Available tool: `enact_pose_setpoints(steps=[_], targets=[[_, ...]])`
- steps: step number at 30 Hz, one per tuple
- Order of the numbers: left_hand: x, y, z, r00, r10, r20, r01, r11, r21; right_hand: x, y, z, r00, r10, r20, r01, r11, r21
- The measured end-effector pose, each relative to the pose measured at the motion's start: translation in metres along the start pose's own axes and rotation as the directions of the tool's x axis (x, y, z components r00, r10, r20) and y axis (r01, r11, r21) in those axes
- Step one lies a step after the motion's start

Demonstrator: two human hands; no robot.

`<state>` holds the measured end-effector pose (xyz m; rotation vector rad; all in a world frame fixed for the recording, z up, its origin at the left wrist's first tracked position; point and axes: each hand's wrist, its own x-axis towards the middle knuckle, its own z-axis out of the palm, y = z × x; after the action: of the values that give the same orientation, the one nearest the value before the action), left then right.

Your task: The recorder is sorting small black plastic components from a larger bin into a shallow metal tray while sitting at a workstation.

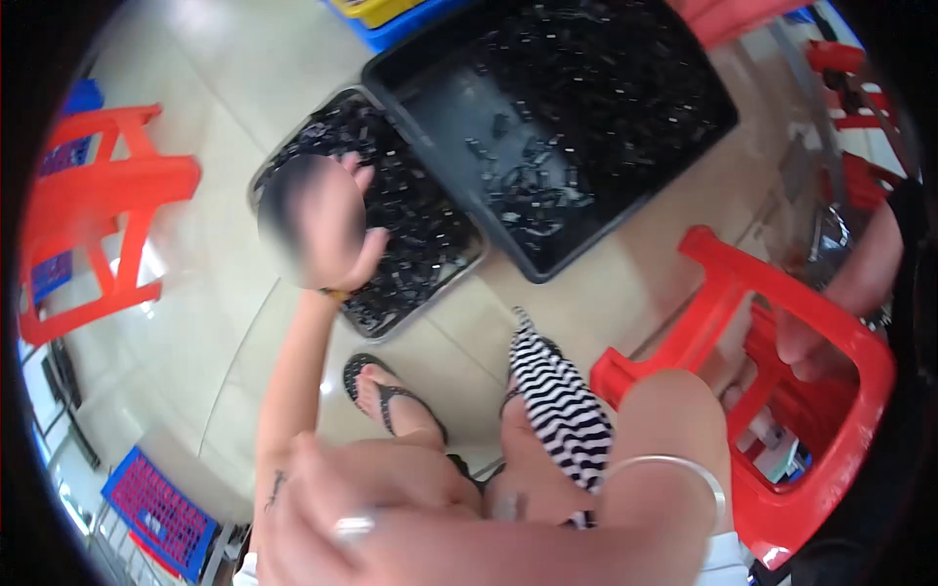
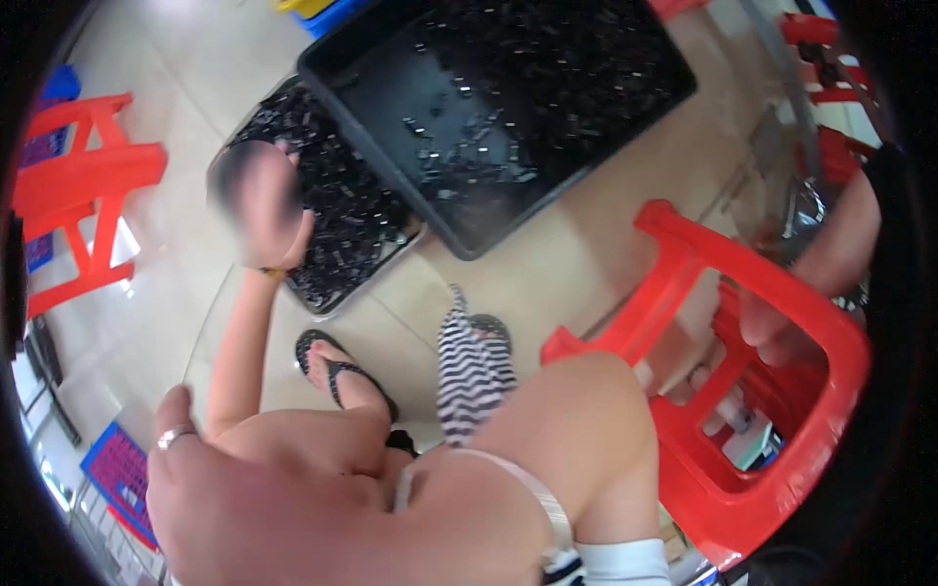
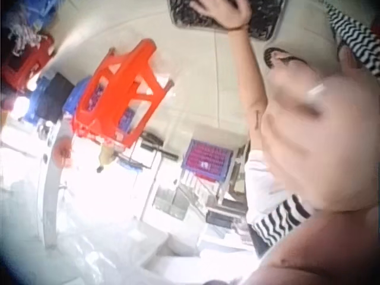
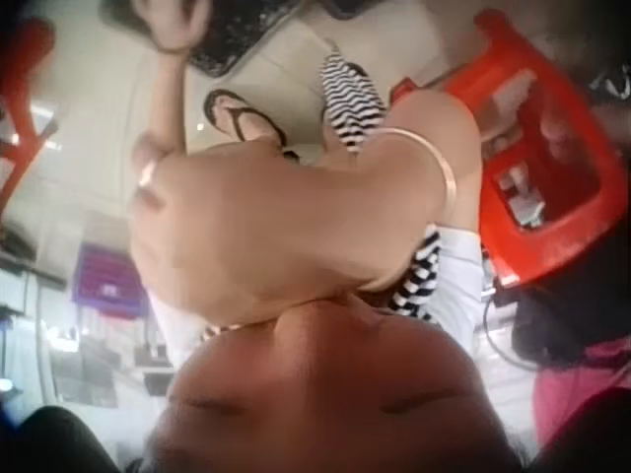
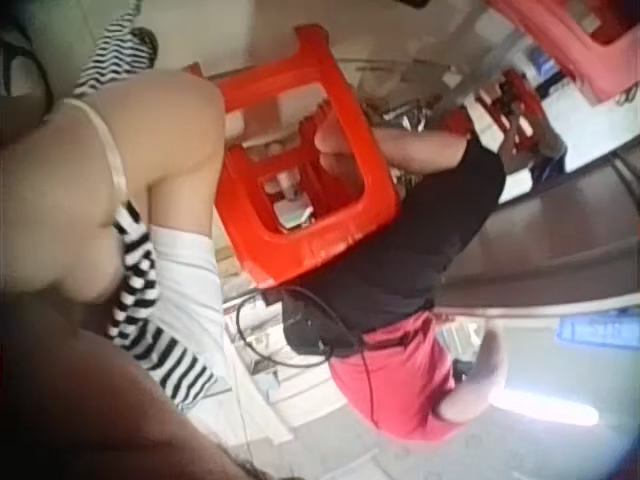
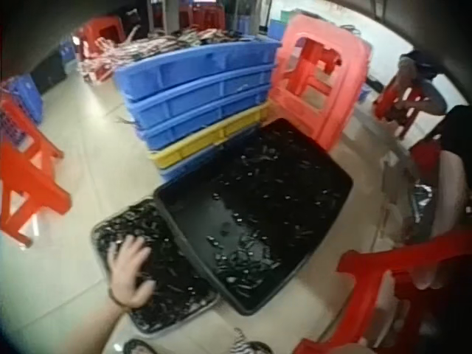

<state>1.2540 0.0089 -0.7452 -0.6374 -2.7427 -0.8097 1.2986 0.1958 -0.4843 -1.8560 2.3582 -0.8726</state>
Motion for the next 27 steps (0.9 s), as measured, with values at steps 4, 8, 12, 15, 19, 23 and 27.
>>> enact_pose_setpoints(steps=[4,8,12,15,19,23,27], targets=[[0.012,0.018,-0.004,0.998,0.054,0.04,-0.052,0.998,-0.035,-0.01,-0.001,0.011,0.931,0.287,-0.224,-0.335,0.918,-0.215],[0.044,0.035,-0.003,0.981,0.184,-0.067,-0.19,0.976,-0.105,-0.027,0.006,-0.053,0.867,0.49,0.086,-0.48,0.869,-0.12],[0.122,0.028,0.014,0.993,0.093,0.067,-0.075,0.968,-0.24,-0.081,0.054,-0.048,0.59,0.807,0.023,-0.806,0.588,0.07],[0.14,-0.015,0.036,0.868,-0.214,0.447,0.107,0.962,0.252,-0.11,0.167,0.022,0.433,0.901,0.032,-0.806,0.371,0.461],[0.19,0.006,0.102,0.6,-0.391,0.698,0.167,0.914,0.368,-0.209,0.276,0.133,0.086,0.983,0.164,-0.996,0.089,-0.012],[0.151,0.022,0.147,0.299,-0.285,0.911,0.27,0.941,0.206,-0.186,0.257,0.159,0.027,0.949,0.316,-0.997,0.048,-0.061],[0.13,0.053,0.153,0.223,-0.205,0.953,0.216,0.964,0.157,-0.179,0.256,0.161,0.079,0.92,0.383,-0.997,0.08,0.013]])
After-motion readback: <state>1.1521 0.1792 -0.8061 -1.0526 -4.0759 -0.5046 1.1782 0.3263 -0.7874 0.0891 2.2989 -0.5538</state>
